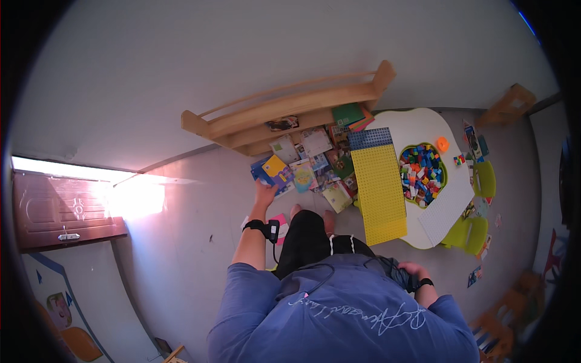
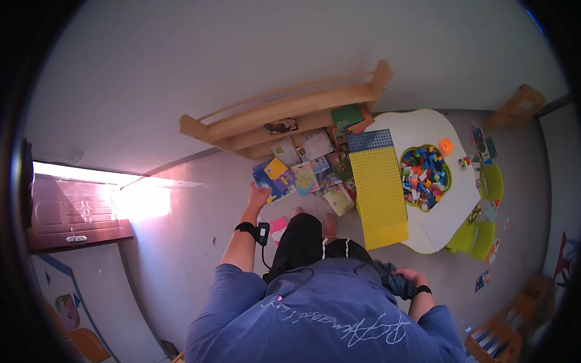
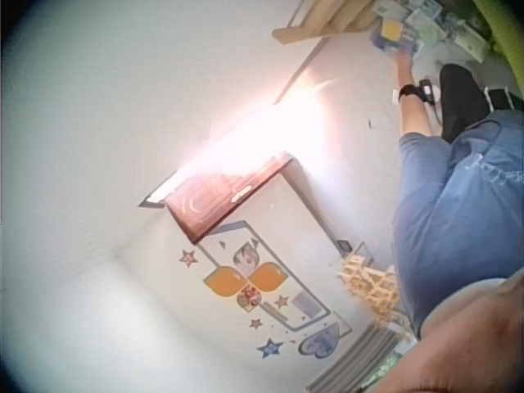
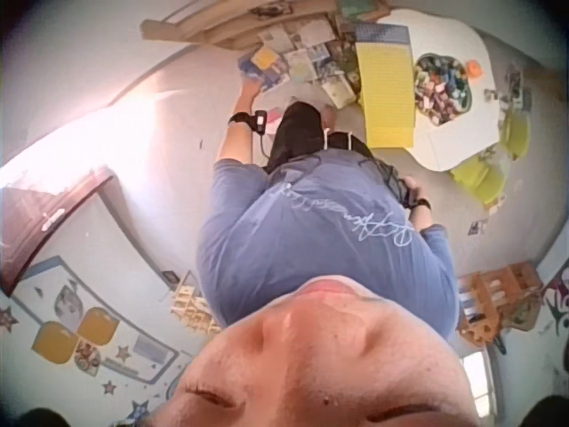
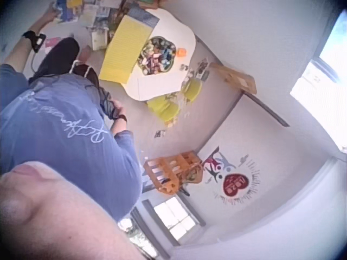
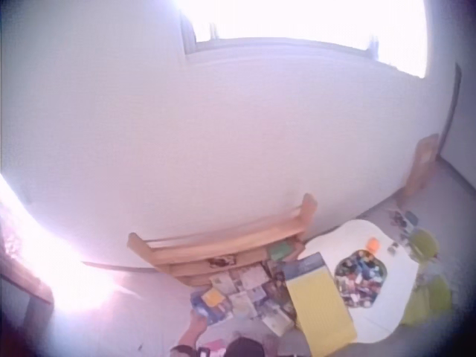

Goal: The person is wiping down parts of a wooden shelf with a grey cloth.

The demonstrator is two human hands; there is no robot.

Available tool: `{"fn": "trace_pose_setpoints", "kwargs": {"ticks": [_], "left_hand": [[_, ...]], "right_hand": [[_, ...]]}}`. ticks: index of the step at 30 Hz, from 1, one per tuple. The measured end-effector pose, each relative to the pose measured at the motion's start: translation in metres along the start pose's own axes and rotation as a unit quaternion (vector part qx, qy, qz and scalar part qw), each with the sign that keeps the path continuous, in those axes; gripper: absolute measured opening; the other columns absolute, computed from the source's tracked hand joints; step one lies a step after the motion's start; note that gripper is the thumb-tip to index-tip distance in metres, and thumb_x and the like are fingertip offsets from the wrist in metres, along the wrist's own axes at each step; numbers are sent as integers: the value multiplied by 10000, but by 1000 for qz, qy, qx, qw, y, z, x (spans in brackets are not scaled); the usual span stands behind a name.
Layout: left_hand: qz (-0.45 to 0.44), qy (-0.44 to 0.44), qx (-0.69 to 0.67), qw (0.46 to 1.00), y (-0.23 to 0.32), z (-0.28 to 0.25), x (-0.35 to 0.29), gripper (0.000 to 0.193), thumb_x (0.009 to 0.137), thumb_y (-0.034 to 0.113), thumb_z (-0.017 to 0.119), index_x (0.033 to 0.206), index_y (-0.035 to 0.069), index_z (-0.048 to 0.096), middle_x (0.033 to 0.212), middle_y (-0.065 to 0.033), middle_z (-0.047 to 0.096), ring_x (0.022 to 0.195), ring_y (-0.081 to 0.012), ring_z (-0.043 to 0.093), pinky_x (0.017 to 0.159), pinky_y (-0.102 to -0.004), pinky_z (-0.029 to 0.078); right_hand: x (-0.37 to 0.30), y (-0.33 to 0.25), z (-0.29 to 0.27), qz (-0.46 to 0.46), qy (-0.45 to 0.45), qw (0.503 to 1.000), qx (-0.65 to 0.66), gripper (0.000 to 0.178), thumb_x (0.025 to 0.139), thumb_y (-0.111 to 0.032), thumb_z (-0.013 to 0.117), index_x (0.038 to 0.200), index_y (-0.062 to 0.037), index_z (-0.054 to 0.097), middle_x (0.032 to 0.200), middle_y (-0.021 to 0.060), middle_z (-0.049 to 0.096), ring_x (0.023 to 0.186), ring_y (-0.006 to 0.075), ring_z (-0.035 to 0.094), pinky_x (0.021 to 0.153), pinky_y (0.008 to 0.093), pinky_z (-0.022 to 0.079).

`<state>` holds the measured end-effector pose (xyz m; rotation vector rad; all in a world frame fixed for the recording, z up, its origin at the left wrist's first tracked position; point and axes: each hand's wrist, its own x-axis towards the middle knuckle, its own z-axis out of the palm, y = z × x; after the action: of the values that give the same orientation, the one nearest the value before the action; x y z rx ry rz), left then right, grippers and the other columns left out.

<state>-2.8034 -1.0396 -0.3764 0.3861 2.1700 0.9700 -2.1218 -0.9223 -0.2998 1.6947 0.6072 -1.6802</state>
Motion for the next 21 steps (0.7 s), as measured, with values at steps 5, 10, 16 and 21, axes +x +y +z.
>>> {"fn": "trace_pose_setpoints", "kwargs": {"ticks": [5, 10, 16, 21], "left_hand": [[92, 31, 14, 995, -12, 8, 149, 1096, 731, 290, 870, 1496, -87, 182, 1330, -272, 526, 1230, -342, 555, 974, -403, 495], [127, 96, -110, 981, 13, 28, 264, 1119, 697, 243, 898, 1521, -7, 182, 1470, -290, 355, 1343, -357, 423, 1054, -453, 440], [158, 133, 165, 964, 6, 33, 359, 495, 901, 392, 657, 1263, 56, 633, 1248, -148, 662, 1214, -335, 574, 1044, -447, 426], [225, 56, 324, 917, -27, 39, 404, 521, 975, 464, 514, 1347, 109, 594, 1388, -120, 588, 1311, -343, 504, 1105, -471, 360]], "right_hand": [[-33, -26, 54, -204, 49, 973, 101, 357, 869, -220, 680, 1162, -17, 666, 1022, 78, 718, 895, 179, 678, 823, 303, 532], [-73, 14, 158, -63, 95, 971, 210, 368, 876, -198, 681, 1190, -12, 637, 1042, 62, 704, 927, 163, 669, 829, 290, 525], [-103, 48, 269, 83, 13, 989, 118, 433, 838, -289, 699, 1163, -3, 668, 1057, 79, 706, 938, 177, 661, 873, 296, 509], [-115, 66, 337, 105, -93, 983, 115, 328, 867, -293, 599, 1058, -43, 688, 978, 62, 689, 924, 153, 627, 868, 312, 469]]}}
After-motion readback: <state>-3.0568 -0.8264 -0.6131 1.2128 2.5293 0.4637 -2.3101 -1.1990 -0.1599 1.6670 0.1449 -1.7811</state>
